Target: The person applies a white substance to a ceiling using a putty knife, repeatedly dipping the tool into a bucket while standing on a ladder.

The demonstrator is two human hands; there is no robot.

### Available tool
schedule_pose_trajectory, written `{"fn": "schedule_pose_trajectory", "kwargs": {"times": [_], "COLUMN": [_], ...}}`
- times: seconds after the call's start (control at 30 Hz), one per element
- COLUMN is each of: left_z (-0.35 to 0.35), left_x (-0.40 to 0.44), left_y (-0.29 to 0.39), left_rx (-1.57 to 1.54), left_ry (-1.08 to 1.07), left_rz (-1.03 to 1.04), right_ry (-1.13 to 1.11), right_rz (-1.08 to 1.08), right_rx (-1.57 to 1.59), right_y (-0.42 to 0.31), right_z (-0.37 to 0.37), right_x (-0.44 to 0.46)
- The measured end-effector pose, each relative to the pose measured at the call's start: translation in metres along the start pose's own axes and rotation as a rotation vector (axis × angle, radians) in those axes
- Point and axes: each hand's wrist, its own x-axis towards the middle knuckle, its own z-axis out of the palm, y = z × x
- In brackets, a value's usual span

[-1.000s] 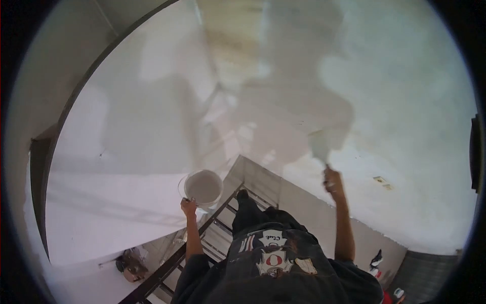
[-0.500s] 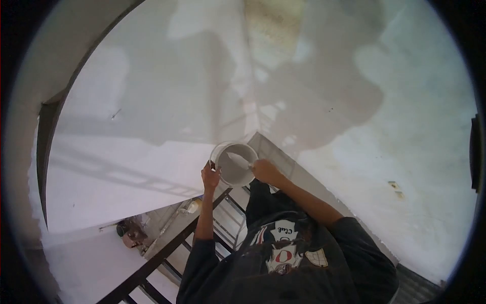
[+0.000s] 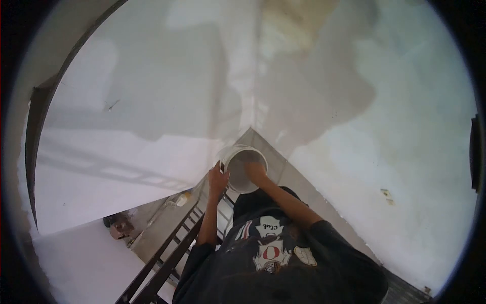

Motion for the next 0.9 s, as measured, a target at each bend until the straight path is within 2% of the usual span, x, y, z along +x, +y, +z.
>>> {"fn": "schedule_pose_trajectory", "kwargs": {"times": [0.03,0.1,0.3,0.43,0.53,0.6,0.63,0.7,0.83,0.9], "left_z": [-0.001,-0.006,-0.007,-0.006,-0.004,-0.008,-0.001,-0.004,0.014,0.013], "left_x": [0.003,-0.001,-0.001,-0.001,0.007,0.006,0.009,0.011,0.002,0.008], "left_y": [0.003,0.011,0.007,0.019,0.025,0.033,0.017,0.026,0.006,0.006], "left_rx": [0.011,0.05,-0.03,0.012,0.035,0.052,0.005,0.024,-0.013,-0.017], "left_ry": [0.0,-0.017,-0.074,-0.018,-0.014,-0.047,-0.138,-0.11,-0.021,-0.016], "left_rz": [0.006,0.006,-0.062,0.038,0.067,0.083,-0.024,0.019,0.093,0.112], "right_ry": [0.05,-0.021,-0.135,-0.152,0.106,0.142,0.153,0.165,0.08,-0.014], "right_rz": [0.006,0.017,0.082,0.059,0.0,0.16,0.209,0.273,0.185,0.198], "right_rx": [0.037,0.023,-0.015,-0.113,-0.192,-0.18,-0.164,-0.124,-0.178,-0.081], "right_y": [0.001,0.008,-0.005,-0.004,0.008,0.004,0.001,-0.004,0.0,-0.01], "right_z": [0.002,0.022,0.016,0.021,0.048,0.042,0.04,0.04,0.06,0.014], "right_x": [-0.001,-0.003,-0.014,-0.007,-0.005,-0.007,-0.006,-0.006,-0.009,-0.019]}}
